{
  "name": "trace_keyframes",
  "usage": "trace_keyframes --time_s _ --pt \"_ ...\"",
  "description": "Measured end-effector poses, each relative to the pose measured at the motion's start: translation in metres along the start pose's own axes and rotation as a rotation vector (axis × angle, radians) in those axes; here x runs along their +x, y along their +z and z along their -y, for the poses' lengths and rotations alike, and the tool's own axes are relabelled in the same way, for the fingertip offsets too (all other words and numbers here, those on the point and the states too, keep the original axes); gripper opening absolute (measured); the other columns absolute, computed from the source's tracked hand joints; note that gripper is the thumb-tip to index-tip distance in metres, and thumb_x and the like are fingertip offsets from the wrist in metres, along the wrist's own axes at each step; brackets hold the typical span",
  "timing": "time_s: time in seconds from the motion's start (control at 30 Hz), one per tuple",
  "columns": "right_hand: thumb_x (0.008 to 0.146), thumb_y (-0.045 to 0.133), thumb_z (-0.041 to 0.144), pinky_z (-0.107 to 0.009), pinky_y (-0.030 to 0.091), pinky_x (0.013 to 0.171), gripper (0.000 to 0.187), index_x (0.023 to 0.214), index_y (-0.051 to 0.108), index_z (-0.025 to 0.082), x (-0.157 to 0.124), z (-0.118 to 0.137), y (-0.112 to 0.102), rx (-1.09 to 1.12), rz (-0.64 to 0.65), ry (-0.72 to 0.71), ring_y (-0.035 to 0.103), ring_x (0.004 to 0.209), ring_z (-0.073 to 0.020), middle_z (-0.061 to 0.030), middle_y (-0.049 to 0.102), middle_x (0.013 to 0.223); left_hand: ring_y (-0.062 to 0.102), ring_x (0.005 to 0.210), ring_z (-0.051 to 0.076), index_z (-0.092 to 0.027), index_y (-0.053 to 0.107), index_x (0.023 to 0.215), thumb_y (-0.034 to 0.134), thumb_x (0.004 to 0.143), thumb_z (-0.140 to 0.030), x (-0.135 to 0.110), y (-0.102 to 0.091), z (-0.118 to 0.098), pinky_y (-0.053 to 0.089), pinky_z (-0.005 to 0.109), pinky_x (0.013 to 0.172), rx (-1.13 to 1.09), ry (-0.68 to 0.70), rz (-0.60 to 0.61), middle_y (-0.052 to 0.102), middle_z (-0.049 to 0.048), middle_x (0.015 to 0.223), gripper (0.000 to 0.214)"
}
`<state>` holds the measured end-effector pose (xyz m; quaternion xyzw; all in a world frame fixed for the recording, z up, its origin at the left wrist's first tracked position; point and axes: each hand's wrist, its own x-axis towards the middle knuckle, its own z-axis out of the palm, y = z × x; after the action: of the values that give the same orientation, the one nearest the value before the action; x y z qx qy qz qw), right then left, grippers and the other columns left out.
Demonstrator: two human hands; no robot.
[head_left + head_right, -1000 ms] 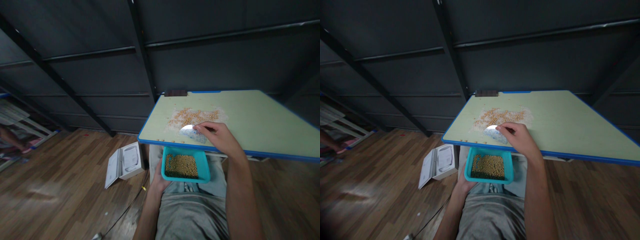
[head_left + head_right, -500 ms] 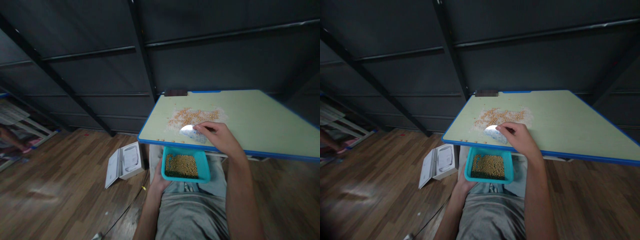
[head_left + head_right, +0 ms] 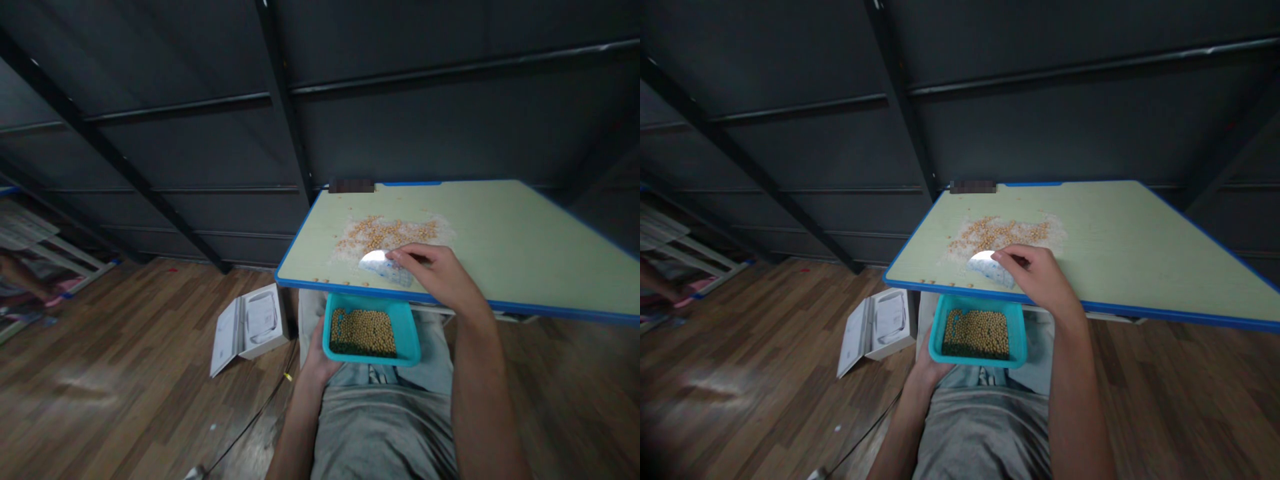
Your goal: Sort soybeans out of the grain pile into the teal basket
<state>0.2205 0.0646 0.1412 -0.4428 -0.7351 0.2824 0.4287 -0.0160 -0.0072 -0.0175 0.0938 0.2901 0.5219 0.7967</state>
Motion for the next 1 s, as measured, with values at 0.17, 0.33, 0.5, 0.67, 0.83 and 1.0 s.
trace_keyframes --time_s 0.17,0.33,0.5,0.67,0.83,1.0 --pt "0.096 0.064 0.043 -0.036 0.048 0.071 0.027 0.089 0.080 0.022 0.000 -0.001 0.000 -0.003 0.008 -0.005 0.068 0.083 -0.0220 -0.0044 0.078 0.090 0.068 0.122 0.031 -0.016 0.079 0.102 0.063 0.089 -0.031 -0.001 0.007 -0.001 0.049 0.047 0.112 -0.012 0.003 -0.007 0.081 0.0105 0.113 0.026" --pt "0.096 0.063 0.043 -0.036 0.048 0.071 0.027 0.089 0.080 0.022 0.000 -0.001 -0.001 -0.029 -0.017 -0.006 0.067 0.083 -0.0219 -0.0045 0.079 0.090 0.069 0.120 0.031 -0.020 0.080 0.099 0.060 0.089 -0.028 -0.002 0.008 -0.001 0.050 0.048 0.110 0.011 0.007 -0.002 0.083 0.0079 0.101 0.023" --pt "0.096 0.063 0.041 -0.036 0.050 0.072 0.025 0.088 0.079 0.023 0.001 0.000 0.000 -0.013 -0.005 -0.014 0.068 0.085 -0.0223 -0.0046 0.079 0.092 0.066 0.126 0.034 -0.020 0.079 0.097 0.068 0.084 -0.030 -0.002 0.010 -0.001 0.049 0.047 0.112 -0.001 0.001 -0.008 0.083 0.0088 0.103 0.020" --pt "0.096 0.064 0.041 -0.036 0.051 0.073 0.024 0.089 0.079 0.023 0.001 0.001 0.000 -0.010 0.014 -0.030 0.069 0.085 -0.0220 -0.0043 0.080 0.093 0.062 0.131 0.032 -0.017 0.077 0.106 0.068 0.085 -0.029 -0.003 0.015 -0.002 0.046 0.045 0.115 -0.002 -0.007 0.018 0.080 0.0092 0.117 0.026" --pt "0.095 0.064 0.041 -0.036 0.052 0.074 0.024 0.090 0.080 0.023 0.000 0.001 0.000 -0.009 0.006 -0.026 0.070 0.086 -0.0222 -0.0047 0.080 0.094 0.062 0.131 0.033 -0.020 0.076 0.108 0.069 0.085 -0.031 -0.005 0.018 -0.002 0.048 0.044 0.114 0.021 0.012 0.028 0.081 0.0069 0.115 0.027" --pt "0.095 0.065 0.041 -0.037 0.052 0.077 0.023 0.091 0.080 0.023 0.000 0.001 0.000 0.007 0.007 -0.020 0.070 0.088 -0.0228 -0.0050 0.081 0.096 0.063 0.129 0.034 -0.019 0.075 0.113 0.068 0.086 -0.031 -0.006 0.021 -0.003 0.050 0.045 0.111 0.022 0.023 0.010 0.081 0.0072 0.115 0.030"
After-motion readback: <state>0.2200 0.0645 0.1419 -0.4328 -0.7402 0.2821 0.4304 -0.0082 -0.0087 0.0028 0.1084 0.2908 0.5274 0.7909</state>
